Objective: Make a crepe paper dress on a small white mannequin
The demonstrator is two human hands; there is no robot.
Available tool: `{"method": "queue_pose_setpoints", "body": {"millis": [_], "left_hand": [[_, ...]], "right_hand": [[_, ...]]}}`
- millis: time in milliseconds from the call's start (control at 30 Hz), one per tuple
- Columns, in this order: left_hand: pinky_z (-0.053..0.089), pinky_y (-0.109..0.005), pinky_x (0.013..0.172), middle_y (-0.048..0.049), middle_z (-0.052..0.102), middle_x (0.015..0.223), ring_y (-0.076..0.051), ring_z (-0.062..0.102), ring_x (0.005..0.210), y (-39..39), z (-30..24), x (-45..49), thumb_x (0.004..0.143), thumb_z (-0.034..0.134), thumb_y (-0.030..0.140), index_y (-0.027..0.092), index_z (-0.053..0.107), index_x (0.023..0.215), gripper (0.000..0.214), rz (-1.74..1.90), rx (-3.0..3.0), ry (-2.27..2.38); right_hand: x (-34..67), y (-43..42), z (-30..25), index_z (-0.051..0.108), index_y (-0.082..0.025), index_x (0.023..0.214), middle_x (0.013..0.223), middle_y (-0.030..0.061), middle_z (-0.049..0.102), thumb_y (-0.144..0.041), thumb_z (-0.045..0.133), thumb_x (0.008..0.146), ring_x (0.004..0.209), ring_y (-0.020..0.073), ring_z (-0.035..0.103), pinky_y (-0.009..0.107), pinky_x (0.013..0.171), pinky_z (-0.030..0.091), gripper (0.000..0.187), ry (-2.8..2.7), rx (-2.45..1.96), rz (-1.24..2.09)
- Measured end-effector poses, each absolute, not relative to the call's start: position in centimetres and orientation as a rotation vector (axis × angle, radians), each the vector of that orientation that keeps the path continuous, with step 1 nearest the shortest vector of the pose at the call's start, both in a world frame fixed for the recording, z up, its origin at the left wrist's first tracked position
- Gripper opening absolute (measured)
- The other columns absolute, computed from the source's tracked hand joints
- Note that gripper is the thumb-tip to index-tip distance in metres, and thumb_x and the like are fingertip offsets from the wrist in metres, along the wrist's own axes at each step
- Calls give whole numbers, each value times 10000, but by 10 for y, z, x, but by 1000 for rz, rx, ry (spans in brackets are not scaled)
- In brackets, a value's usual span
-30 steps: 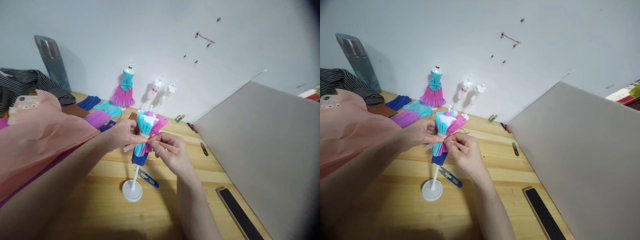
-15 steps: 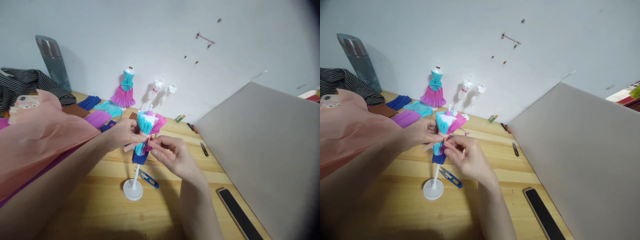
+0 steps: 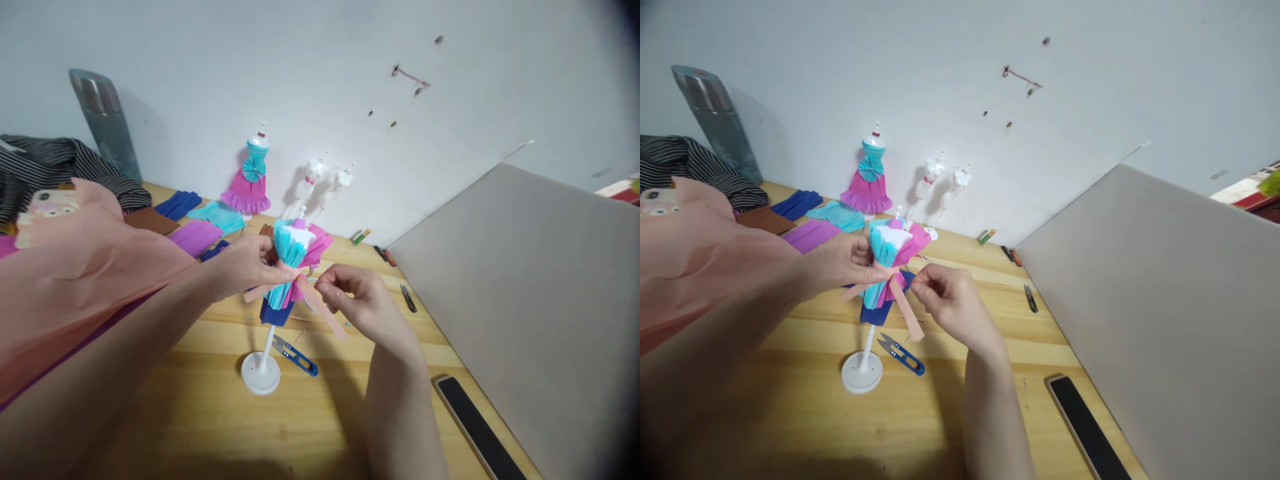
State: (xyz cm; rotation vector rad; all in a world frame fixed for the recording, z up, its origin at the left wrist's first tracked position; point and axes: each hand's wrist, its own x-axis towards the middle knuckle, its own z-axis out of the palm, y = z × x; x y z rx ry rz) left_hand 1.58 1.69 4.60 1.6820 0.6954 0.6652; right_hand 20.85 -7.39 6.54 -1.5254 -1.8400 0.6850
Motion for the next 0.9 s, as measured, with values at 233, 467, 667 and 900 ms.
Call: {"method": "queue_pose_setpoints", "body": {"millis": [233,467,667,900], "left_hand": [[420,-240,562,16,593,637,-120,546,603,18,56,8,692,661,308,154,604,751,174,778,1883,816],[419,-240,567,15,608,655,-134,556,629,17,53,6,708,654,369,174,571,705,212,780,1984,861],[421,-236,564,5,616,649,-139,562,627,16,51,8,685,672,328,170,600,697,173,890,1940,834],[423,-232,545,22,581,603,-120,536,576,15,58,10,693,664,307,170,570,684,167,790,1819,765]], "right_hand": [[207,-66,62,571,-161,655,534,-3,517,-527,474,887,488,118,468,251,483,361,444,-1666,-1497,746],[187,-69,61,544,-166,649,569,-7,530,-540,671,750,497,108,466,243,467,364,408,-1600,-1386,911],[179,-77,57,553,-177,665,560,-24,501,-326,632,832,496,98,433,227,452,343,237,-1623,-1391,600],[168,-85,55,626,-184,892,720,39,590,-122,532,870,635,146,536,263,544,431,115,-1936,-1219,67]]}}
